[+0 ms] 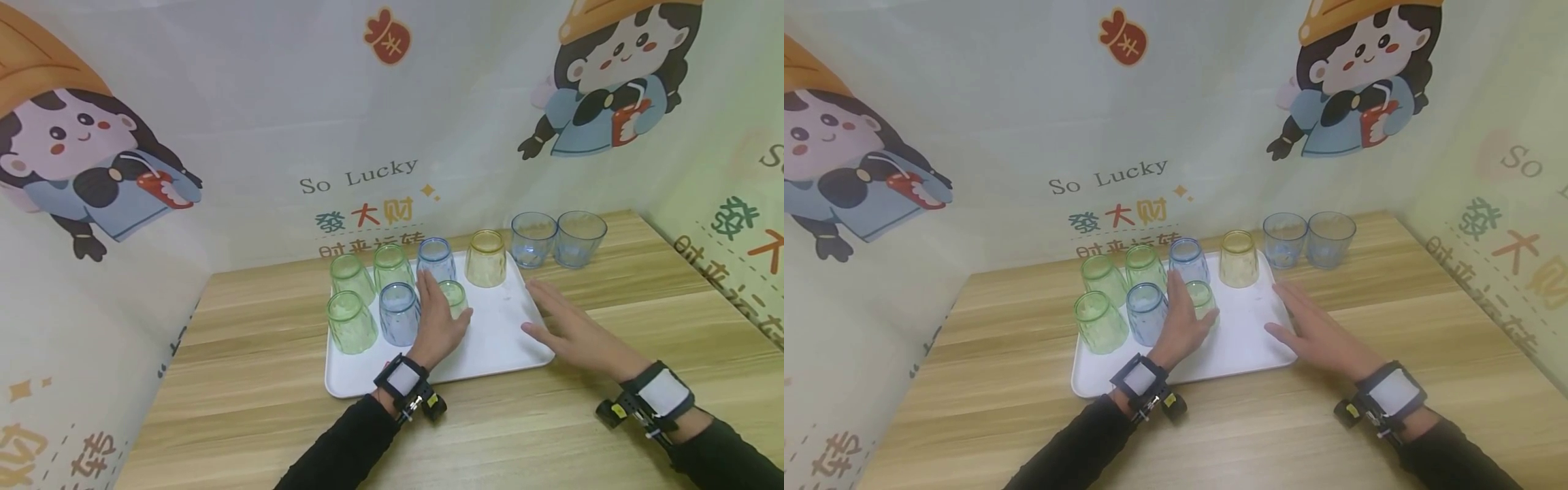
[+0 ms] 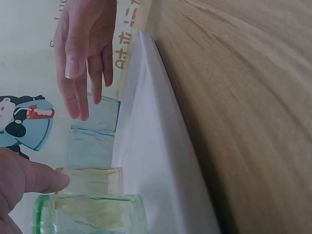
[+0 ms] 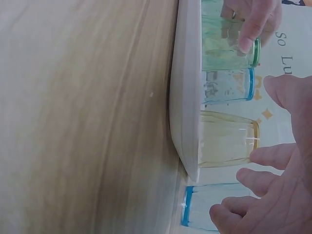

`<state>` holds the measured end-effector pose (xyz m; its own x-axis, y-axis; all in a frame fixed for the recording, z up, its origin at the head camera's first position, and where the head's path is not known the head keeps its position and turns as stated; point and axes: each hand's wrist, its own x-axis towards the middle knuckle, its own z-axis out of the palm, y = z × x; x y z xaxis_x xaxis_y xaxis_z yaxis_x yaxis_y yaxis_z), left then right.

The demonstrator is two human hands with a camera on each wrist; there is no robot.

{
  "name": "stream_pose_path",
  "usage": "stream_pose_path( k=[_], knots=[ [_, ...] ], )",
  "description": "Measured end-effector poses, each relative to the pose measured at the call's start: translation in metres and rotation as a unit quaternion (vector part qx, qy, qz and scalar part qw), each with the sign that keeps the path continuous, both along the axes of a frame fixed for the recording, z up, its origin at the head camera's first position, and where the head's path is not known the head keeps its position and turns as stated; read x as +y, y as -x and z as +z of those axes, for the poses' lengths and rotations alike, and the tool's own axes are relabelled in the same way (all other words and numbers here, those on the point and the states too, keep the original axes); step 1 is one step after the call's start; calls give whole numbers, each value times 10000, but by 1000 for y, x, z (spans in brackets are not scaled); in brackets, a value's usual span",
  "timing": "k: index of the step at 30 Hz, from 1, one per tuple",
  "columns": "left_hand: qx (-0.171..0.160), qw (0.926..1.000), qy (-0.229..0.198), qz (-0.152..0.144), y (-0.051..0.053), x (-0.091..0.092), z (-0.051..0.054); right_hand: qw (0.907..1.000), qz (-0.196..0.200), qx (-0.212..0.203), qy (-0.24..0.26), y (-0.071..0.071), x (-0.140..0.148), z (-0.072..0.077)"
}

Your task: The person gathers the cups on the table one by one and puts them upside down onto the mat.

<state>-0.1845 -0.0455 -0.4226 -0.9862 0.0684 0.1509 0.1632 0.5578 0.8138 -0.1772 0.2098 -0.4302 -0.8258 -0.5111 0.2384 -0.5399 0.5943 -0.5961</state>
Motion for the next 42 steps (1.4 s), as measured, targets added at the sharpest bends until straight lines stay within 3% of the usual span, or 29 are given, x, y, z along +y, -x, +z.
stream_pose_path(
  k=[10, 19, 24, 29, 32, 35, 37, 39, 42],
  knots=[
    [659, 9975, 54, -231, -13, 1, 18, 9998, -81, -129, 139, 3, 1, 10],
    [1130, 9918, -153, -585, -31, -15, 38, 9986, -427, -206, 226, 13, 11, 19],
    [1411, 9887, -74, -495, -38, -37, 37, 9973, -615, 94, 383, 19, 16, 17],
    [1872, 9814, -225, -362, -48, -66, 25, 9945, -764, 265, 666, 24, 23, 11],
    [2500, 9670, -337, -346, -55, -83, 25, 9915, -946, 311, 842, 28, 27, 10],
    [3133, 9487, -300, -303, -62, -99, 31, 9869, -1106, 353, 1118, 33, 32, 11],
    [3358, 9413, -229, -245, -66, -111, 36, 9830, -1216, 455, 1296, 37, 35, 12],
    [3367, 9415, -122, -118, -69, -124, 38, 9789, -1322, 539, 1465, 41, 38, 12],
    [3174, 9482, 60, 115, -73, -145, 38, 9728, -1491, 667, 1644, 48, 42, 10]
  ],
)
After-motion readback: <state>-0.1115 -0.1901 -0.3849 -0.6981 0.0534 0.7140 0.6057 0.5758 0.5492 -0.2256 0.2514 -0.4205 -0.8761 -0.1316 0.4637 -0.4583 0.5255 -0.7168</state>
